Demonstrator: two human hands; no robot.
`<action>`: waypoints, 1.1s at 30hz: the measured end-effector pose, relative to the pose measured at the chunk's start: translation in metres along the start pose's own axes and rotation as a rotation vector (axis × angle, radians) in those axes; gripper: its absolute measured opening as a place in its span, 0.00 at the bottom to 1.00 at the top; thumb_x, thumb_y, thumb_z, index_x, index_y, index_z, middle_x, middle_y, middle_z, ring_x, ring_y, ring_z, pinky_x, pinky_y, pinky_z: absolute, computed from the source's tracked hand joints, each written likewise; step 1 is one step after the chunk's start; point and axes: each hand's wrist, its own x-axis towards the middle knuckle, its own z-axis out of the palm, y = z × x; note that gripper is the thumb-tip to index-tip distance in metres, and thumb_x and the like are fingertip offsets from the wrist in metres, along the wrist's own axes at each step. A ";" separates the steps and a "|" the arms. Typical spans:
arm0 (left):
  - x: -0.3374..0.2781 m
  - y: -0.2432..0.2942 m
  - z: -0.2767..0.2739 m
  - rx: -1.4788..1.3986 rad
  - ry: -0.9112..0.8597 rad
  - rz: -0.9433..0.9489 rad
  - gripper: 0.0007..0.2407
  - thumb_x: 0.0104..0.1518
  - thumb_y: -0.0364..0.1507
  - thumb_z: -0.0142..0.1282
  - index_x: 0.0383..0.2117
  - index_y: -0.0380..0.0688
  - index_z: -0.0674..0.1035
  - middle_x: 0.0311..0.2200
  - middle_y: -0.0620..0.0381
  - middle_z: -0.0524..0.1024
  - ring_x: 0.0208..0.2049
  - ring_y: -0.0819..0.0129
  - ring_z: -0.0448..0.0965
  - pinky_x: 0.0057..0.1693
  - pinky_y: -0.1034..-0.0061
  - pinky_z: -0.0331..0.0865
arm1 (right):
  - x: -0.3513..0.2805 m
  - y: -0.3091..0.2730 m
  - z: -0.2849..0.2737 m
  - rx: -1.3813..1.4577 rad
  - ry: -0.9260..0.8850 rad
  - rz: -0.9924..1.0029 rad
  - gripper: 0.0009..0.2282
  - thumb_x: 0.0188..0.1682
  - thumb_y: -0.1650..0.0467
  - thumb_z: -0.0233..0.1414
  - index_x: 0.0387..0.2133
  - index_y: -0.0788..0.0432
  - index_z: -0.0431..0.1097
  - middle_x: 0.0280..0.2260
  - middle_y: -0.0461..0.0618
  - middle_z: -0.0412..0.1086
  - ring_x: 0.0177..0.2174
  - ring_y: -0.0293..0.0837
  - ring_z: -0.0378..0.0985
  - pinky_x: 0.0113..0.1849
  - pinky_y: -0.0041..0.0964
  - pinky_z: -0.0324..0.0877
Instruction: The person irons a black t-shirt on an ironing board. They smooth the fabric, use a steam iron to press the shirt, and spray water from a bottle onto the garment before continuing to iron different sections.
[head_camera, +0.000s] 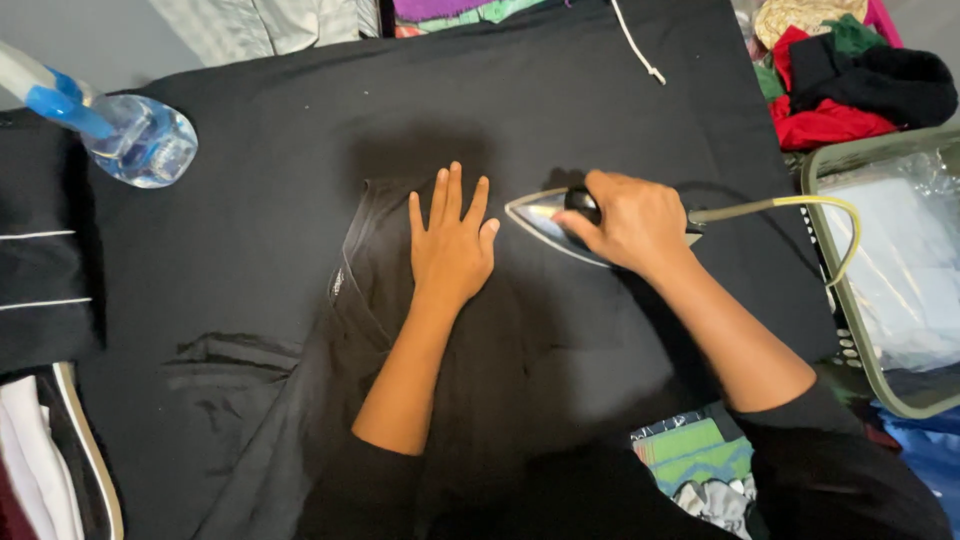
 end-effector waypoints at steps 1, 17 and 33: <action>-0.001 0.000 0.002 -0.003 -0.006 0.000 0.24 0.68 0.42 0.39 0.70 0.52 0.63 0.73 0.44 0.48 0.75 0.54 0.43 0.72 0.40 0.34 | 0.002 -0.001 0.005 0.000 -0.006 0.003 0.19 0.45 0.49 0.58 0.27 0.48 0.66 0.22 0.47 0.70 0.28 0.50 0.80 0.28 0.45 0.72; -0.001 0.001 0.002 0.006 -0.026 -0.024 0.24 0.69 0.41 0.37 0.71 0.53 0.61 0.74 0.47 0.46 0.75 0.57 0.40 0.72 0.41 0.32 | 0.017 -0.013 0.005 -0.026 -0.073 0.120 0.20 0.48 0.48 0.56 0.30 0.51 0.68 0.23 0.50 0.72 0.28 0.58 0.81 0.28 0.52 0.73; 0.000 0.001 0.000 -0.002 -0.066 -0.054 0.25 0.69 0.46 0.36 0.71 0.55 0.60 0.75 0.49 0.44 0.76 0.59 0.37 0.73 0.42 0.30 | -0.017 0.006 -0.013 -0.043 -0.143 0.049 0.21 0.44 0.47 0.57 0.27 0.50 0.69 0.21 0.49 0.73 0.28 0.54 0.81 0.30 0.46 0.73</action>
